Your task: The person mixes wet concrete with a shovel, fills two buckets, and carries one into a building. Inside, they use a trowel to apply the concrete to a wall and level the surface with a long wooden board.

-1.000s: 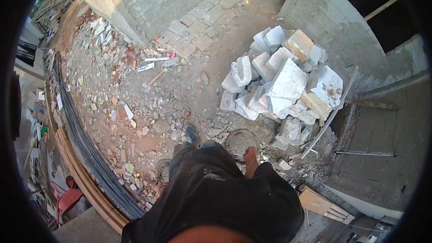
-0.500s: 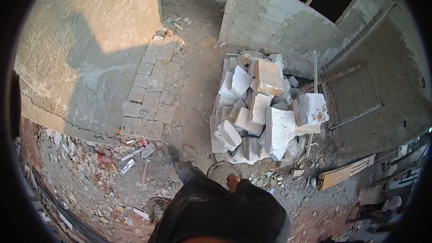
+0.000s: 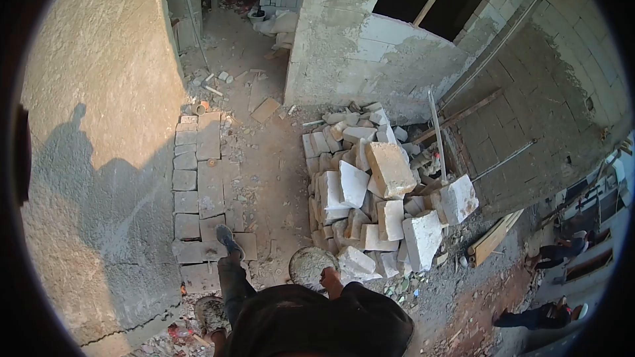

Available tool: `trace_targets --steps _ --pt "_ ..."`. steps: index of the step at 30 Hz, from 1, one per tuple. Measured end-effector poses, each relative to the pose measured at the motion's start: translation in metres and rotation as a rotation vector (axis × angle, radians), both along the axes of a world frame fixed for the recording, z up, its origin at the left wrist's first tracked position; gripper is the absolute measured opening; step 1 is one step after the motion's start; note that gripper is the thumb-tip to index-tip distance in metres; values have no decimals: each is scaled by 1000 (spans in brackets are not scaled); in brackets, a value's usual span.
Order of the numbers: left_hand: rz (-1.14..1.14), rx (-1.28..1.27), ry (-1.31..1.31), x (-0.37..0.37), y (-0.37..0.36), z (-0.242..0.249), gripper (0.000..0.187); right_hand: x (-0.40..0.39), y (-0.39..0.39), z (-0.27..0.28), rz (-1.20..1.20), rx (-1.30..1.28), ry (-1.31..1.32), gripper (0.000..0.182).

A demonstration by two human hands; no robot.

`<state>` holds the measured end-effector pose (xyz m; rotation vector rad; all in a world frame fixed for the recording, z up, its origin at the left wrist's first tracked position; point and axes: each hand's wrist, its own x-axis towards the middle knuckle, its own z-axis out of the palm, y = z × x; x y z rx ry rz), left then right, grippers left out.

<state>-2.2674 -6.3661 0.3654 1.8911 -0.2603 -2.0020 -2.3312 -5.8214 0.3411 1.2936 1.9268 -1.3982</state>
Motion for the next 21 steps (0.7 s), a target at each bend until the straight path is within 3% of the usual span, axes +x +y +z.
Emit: trace_targets --steps 1,2,3,4,5,8,11,13,15,16,19,21 --pt "-11 -5 -4 -36 -11 -10 59 -22 -3 -39 -427 -301 -143 14" --pt "-4 -33 -270 -72 -21 -20 60 -13 4 -147 125 159 67 14" --pt "6 -60 -530 -109 -32 -26 61 -42 -14 -114 -21 55 68 18" --pt "-4 -63 -527 -153 -43 -31 61 -80 -31 -66 200 214 14 19" --pt "-61 -20 -478 -193 -54 -36 59 -118 -48 -16 410 389 -43 20" --pt "-169 64 -250 -289 -73 -26 59 -199 -65 41 376 529 24 20" --pt "-219 45 -93 -350 -80 27 63 -257 -95 89 329 653 155 16" --pt "-276 51 59 -425 -78 39 65 -307 -102 105 241 613 211 13" --pt "-318 58 214 -498 -74 41 67 -339 -88 64 281 563 132 19" --pt "-340 59 283 -528 -74 41 68 -366 -80 37 194 339 32 21" --pt "-284 3 181 -612 -62 30 66 -458 -90 94 336 479 -11 21" --pt "-255 -62 70 -668 -60 29 64 -500 -101 92 260 449 -54 24"
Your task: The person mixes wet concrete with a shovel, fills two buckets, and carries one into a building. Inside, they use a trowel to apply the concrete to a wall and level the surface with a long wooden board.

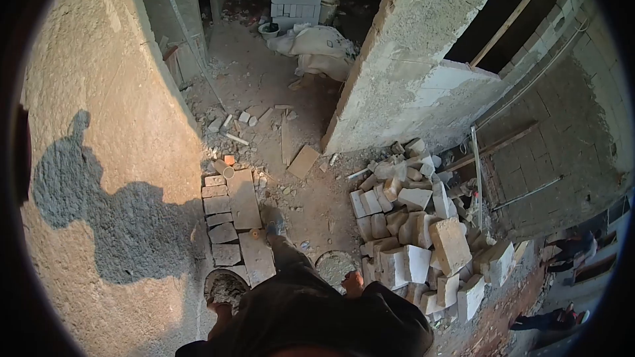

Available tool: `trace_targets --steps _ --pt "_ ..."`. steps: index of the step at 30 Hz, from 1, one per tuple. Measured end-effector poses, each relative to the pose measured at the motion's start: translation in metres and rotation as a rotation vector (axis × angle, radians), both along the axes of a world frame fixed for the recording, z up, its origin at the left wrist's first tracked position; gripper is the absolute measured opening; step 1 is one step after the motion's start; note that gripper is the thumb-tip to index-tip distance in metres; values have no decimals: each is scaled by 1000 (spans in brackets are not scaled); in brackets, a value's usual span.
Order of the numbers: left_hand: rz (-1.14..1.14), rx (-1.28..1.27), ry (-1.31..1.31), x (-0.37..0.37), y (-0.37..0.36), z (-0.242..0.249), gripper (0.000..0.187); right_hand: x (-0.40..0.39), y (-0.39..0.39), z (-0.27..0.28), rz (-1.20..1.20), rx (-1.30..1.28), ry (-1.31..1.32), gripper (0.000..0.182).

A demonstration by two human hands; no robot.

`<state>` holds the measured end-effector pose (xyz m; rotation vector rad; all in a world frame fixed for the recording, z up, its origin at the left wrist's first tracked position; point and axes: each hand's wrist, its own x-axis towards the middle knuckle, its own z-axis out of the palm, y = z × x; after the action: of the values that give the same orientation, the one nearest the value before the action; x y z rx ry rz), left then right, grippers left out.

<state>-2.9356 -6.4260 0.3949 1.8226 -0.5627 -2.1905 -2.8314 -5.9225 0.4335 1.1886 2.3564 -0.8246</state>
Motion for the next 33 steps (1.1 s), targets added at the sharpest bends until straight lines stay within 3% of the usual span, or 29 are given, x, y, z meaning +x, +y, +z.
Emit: trace_targets --steps 2,3,5,6,8,9,12,14,15,16,18,19,21,22,24,25,26,28,30,31,32,33 --pt "38 -63 -47 -99 19 2 62 -78 5 0 87 134 -37 31" --pt "-85 -25 38 -125 26 10 64 -108 16 4 82 135 -32 31" --pt "-111 45 32 -172 13 25 63 -136 0 25 -81 144 224 28" --pt "-111 154 69 -219 24 23 62 -168 13 19 -62 118 90 24" --pt "-190 98 -105 -276 14 -2 58 -207 10 51 -122 128 301 15" --pt "-262 75 -241 -329 18 -6 55 -237 17 50 -143 114 287 15" --pt "-306 49 -256 -422 54 21 60 -288 40 0 -174 88 339 29" --pt "-350 42 -254 -485 75 24 64 -345 45 -15 -1121 -483 667 3" --pt "-368 42 -258 -517 85 24 66 -369 51 -21 -1105 -472 664 2" --pt "-385 39 -262 -548 95 23 68 -400 57 5 -384 16 208 7" --pt "-399 47 -269 -613 119 14 72 -446 66 -24 -1151 -479 652 10" --pt "-413 47 -270 -645 133 11 71 -473 74 -25 -1166 -467 656 10" --pt "-455 58 -230 -716 153 -6 70 -542 83 -18 -1535 -639 613 10" --pt "-478 58 -208 -753 165 -10 70 -577 83 -12 -1563 -632 642 10" --pt "-528 76 -195 -809 188 -16 69 -616 83 14 -367 220 501 10" --pt "-565 76 -185 -840 199 -15 69 -645 89 47 -561 35 351 15" --pt "-610 76 -173 -871 212 -16 69 -665 103 52 -491 38 157 14" --pt "-692 73 -150 -927 234 -17 68 -706 101 88 -819 -130 359 12" --pt "-766 70 -116 -986 259 -19 67 -733 118 58 -854 -188 309 28" --pt "-788 71 -97 -1016 278 -12 67 -757 126 48 -749 21 -10 24" --pt "-803 69 -89 -1042 296 -10 66 -757 127 10 -808 -13 150 26" --pt "-807 45 -84 -1070 310 -18 76 -774 133 11 -788 -7 181 27"
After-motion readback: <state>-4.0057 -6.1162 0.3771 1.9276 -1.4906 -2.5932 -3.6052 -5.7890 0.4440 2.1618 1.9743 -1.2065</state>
